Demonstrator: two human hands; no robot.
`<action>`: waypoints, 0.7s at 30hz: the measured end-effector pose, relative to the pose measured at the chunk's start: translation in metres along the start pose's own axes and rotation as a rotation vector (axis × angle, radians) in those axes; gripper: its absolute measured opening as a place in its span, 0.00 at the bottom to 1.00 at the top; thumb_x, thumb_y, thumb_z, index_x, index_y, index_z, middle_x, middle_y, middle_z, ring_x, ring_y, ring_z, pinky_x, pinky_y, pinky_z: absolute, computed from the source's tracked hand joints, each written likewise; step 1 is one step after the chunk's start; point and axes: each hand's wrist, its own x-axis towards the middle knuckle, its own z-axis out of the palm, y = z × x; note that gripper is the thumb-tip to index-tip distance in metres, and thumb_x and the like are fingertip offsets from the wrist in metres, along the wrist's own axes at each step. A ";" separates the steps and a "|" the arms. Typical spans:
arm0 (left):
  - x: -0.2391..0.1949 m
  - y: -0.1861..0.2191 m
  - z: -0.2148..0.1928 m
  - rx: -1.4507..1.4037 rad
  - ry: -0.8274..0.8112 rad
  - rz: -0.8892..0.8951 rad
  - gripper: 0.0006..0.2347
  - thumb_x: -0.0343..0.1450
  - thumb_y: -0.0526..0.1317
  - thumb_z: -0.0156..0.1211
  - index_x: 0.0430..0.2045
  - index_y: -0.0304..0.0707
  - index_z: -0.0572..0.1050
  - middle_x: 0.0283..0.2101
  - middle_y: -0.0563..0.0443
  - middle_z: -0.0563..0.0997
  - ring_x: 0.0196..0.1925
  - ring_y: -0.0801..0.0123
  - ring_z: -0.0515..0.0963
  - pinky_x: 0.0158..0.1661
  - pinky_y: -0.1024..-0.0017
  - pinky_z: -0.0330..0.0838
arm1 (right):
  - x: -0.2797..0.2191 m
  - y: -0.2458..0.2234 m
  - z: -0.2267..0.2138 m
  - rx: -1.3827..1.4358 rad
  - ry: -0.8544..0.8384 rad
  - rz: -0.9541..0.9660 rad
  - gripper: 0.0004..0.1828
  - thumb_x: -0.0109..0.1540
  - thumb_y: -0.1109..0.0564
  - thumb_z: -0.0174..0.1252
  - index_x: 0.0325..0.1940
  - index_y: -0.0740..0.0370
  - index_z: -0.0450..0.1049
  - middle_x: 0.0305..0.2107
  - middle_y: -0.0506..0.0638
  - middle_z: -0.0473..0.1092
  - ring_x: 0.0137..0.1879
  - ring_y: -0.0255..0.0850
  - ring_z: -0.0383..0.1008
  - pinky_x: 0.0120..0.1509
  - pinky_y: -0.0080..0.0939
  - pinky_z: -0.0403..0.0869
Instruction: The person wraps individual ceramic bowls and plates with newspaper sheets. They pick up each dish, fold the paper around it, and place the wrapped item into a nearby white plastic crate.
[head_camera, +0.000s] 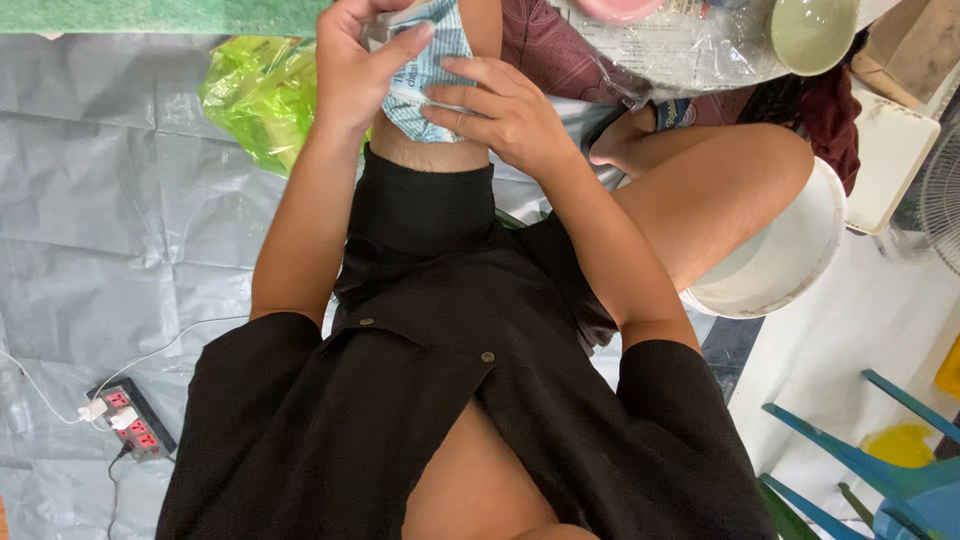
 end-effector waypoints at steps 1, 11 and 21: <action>0.000 0.004 0.004 0.116 -0.001 0.096 0.08 0.73 0.25 0.70 0.43 0.28 0.80 0.44 0.49 0.85 0.45 0.69 0.83 0.48 0.71 0.77 | 0.000 0.001 0.000 0.018 0.000 -0.001 0.17 0.64 0.58 0.60 0.57 0.55 0.82 0.56 0.44 0.74 0.70 0.46 0.68 0.68 0.49 0.74; -0.004 0.057 0.002 0.808 -0.276 0.592 0.11 0.66 0.22 0.63 0.41 0.24 0.81 0.54 0.40 0.82 0.58 0.49 0.82 0.57 0.62 0.78 | -0.003 -0.005 0.006 0.033 0.004 0.081 0.17 0.63 0.60 0.61 0.56 0.52 0.80 0.60 0.50 0.70 0.70 0.49 0.67 0.71 0.49 0.71; -0.018 0.052 0.013 0.810 -0.244 0.428 0.10 0.75 0.30 0.53 0.43 0.20 0.80 0.62 0.35 0.79 0.69 0.41 0.75 0.68 0.55 0.71 | 0.004 0.008 0.016 0.140 0.039 0.120 0.14 0.63 0.61 0.60 0.53 0.62 0.72 0.64 0.56 0.66 0.72 0.55 0.65 0.76 0.54 0.68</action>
